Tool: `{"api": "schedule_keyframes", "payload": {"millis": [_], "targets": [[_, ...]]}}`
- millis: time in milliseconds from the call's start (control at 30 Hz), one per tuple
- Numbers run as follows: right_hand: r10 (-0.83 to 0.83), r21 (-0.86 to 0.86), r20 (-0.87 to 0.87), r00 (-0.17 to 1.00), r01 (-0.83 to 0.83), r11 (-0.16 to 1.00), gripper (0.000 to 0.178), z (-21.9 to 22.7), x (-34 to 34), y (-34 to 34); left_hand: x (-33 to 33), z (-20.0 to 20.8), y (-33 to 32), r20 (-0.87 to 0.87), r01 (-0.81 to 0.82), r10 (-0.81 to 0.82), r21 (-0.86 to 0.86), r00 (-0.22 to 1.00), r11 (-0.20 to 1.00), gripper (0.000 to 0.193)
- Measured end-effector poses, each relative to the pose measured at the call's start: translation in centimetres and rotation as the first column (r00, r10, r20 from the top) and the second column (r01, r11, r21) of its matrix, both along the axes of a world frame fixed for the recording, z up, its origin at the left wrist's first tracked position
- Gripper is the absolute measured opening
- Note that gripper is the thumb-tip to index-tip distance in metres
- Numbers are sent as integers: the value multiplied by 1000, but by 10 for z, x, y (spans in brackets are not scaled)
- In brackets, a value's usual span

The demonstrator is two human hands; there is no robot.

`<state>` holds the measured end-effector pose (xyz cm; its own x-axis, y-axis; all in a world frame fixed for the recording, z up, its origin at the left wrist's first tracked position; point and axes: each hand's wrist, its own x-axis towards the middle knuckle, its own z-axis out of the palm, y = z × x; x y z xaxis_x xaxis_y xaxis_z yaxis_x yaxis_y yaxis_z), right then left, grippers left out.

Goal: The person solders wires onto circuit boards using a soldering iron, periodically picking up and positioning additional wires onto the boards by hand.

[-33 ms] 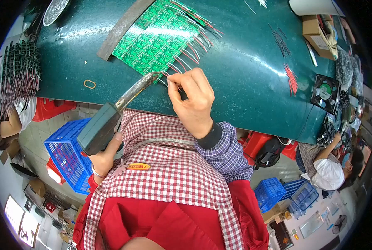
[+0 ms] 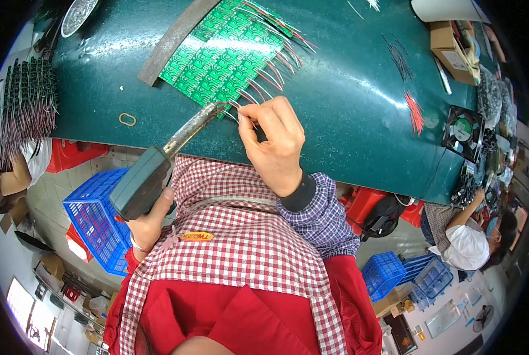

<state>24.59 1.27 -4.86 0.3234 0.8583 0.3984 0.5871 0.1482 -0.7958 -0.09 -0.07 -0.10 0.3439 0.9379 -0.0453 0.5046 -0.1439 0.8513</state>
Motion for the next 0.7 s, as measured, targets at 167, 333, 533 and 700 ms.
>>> {"api": "schedule_keyframes", "payload": {"millis": [167, 333, 533, 700], "targets": [[-4, -3, -2, 1000, 4, 1000, 20, 0, -1, 1, 1, 6, -2, 82, -87, 97, -121, 992, 989, 25], [3, -9, 5, 1000, -3, 1000, 20, 0, 0, 0, -1, 6, -3, 82, -89, 101, -137, 992, 986, 26], [2, -2, 6, 1000, -2, 1000, 20, -1, 0, 0, 7, 3, 2, 32, -70, 70, -4, 997, 998, 19], [0, -2, 2, 1000, 1, 1000, 19, 0, -1, 0, 6, 7, 1, 9, -69, 69, -63, 998, 996, 20]]}}
